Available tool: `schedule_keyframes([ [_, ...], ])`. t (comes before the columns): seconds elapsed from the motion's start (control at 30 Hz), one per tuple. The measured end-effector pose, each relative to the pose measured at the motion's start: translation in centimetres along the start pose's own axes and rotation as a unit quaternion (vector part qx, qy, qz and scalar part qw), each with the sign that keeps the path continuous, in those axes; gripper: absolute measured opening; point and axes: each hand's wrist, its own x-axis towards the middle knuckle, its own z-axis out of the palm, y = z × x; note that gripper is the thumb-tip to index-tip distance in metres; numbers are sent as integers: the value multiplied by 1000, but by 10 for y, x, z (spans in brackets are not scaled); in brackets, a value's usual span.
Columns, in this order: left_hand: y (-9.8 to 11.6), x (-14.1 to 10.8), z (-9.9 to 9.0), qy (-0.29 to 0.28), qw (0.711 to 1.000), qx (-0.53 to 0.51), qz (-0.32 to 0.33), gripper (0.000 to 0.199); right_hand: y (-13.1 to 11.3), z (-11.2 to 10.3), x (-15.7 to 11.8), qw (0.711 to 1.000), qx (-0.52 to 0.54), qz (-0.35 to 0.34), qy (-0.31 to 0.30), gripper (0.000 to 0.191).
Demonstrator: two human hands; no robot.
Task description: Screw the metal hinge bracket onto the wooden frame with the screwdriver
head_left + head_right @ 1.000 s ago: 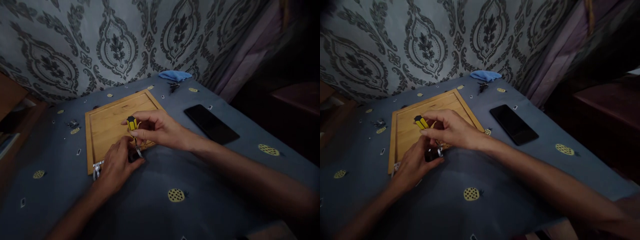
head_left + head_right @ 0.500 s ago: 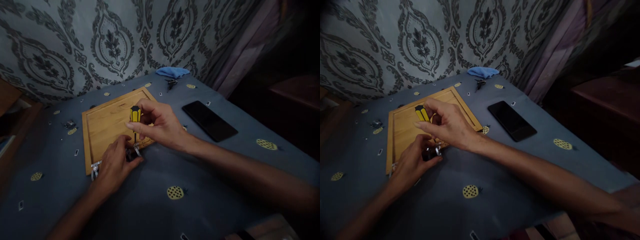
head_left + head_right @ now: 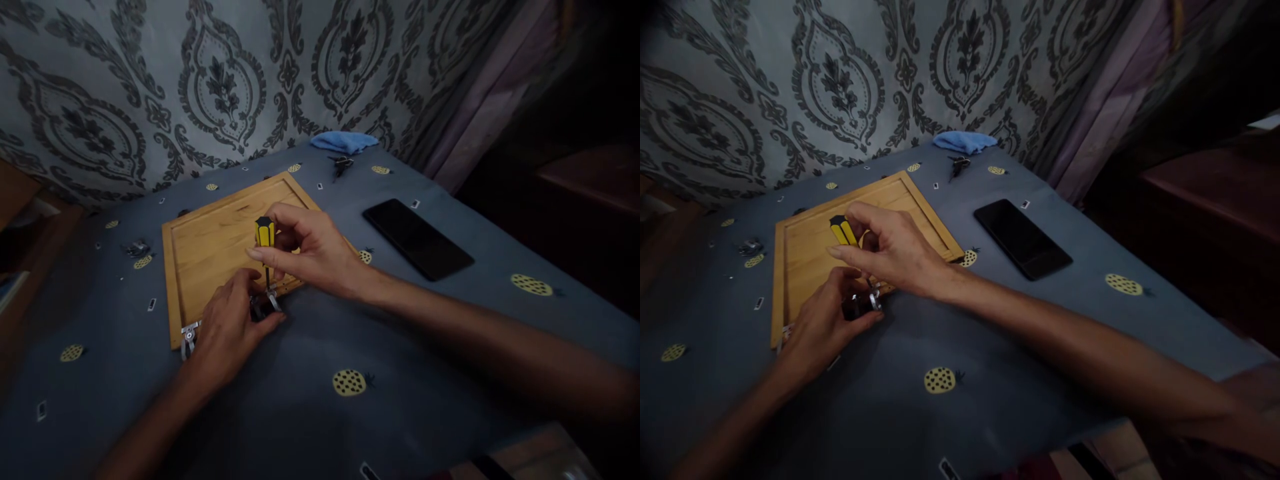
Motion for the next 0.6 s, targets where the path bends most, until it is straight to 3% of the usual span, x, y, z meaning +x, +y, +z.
schedule_keyframes([
  [0.6,3,1,-1,-1,1000,5,-8,47,-5,-1,0,1000,-10,-5,-15,30],
])
